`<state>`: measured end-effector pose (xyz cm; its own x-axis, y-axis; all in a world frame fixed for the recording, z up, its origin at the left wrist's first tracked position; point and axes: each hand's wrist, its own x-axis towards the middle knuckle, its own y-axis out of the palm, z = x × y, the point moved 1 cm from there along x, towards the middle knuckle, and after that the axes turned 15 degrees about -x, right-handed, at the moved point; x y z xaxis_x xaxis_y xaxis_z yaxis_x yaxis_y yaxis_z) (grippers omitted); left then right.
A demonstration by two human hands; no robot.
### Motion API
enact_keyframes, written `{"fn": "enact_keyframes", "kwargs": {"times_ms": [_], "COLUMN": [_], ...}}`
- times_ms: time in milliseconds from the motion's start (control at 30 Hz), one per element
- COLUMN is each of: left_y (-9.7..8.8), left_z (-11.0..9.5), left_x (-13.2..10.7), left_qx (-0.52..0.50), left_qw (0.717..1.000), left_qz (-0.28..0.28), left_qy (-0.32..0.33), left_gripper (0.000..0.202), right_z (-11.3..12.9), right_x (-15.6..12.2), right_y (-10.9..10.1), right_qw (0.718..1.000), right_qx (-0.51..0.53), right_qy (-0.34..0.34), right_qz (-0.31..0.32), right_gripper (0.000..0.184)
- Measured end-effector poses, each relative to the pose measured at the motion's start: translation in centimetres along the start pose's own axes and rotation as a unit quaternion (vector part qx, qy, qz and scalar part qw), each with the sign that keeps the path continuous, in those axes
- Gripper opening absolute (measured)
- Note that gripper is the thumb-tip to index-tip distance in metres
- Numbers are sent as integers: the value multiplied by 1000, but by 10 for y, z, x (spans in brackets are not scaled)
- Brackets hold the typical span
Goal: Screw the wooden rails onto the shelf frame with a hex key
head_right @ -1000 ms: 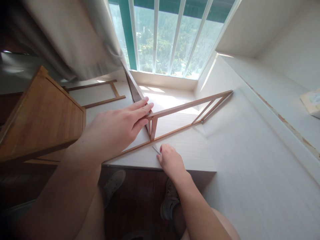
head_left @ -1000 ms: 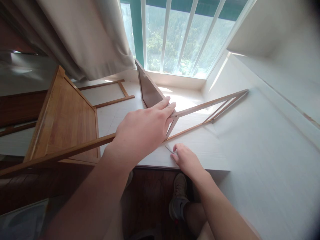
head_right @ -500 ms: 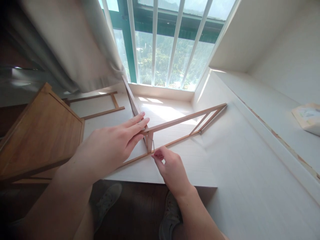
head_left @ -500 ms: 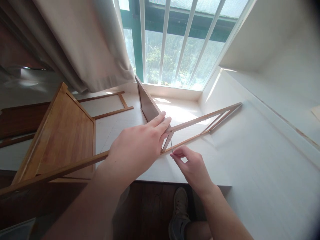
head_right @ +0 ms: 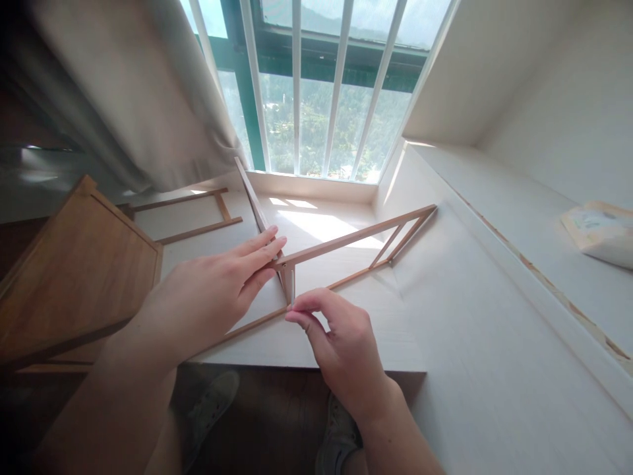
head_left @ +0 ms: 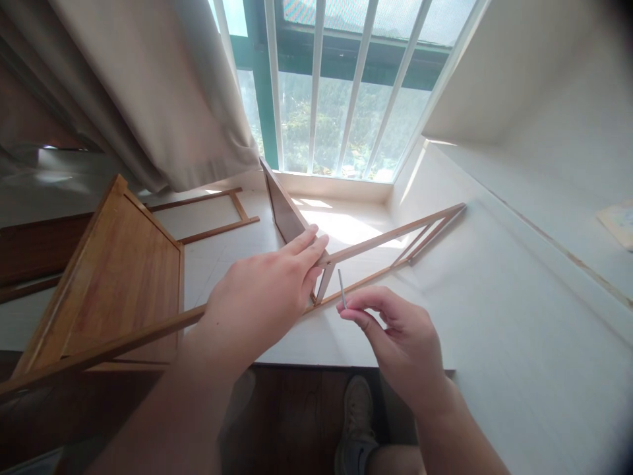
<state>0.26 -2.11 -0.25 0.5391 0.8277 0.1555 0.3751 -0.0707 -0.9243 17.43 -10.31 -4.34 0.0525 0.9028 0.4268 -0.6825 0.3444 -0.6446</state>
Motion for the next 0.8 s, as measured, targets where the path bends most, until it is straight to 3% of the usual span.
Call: {"fn": "enact_keyframes", "kwargs": {"times_ms": [567, 800], "left_y": [1, 0], "left_z": [1, -1], "left_x": [1, 1], "left_qx": [0, -10], "left_qw": [1000, 1000], "left_qz": [-3, 1], "left_qy": [7, -6], "left_gripper": [48, 48], "right_z": [-3, -6], "right_x": [8, 9], "right_y": [10, 12], "right_qw": [997, 980], "right_qx": [50, 140], "right_qy": [59, 140], "right_qz": [12, -26], "right_gripper": [7, 12]}}
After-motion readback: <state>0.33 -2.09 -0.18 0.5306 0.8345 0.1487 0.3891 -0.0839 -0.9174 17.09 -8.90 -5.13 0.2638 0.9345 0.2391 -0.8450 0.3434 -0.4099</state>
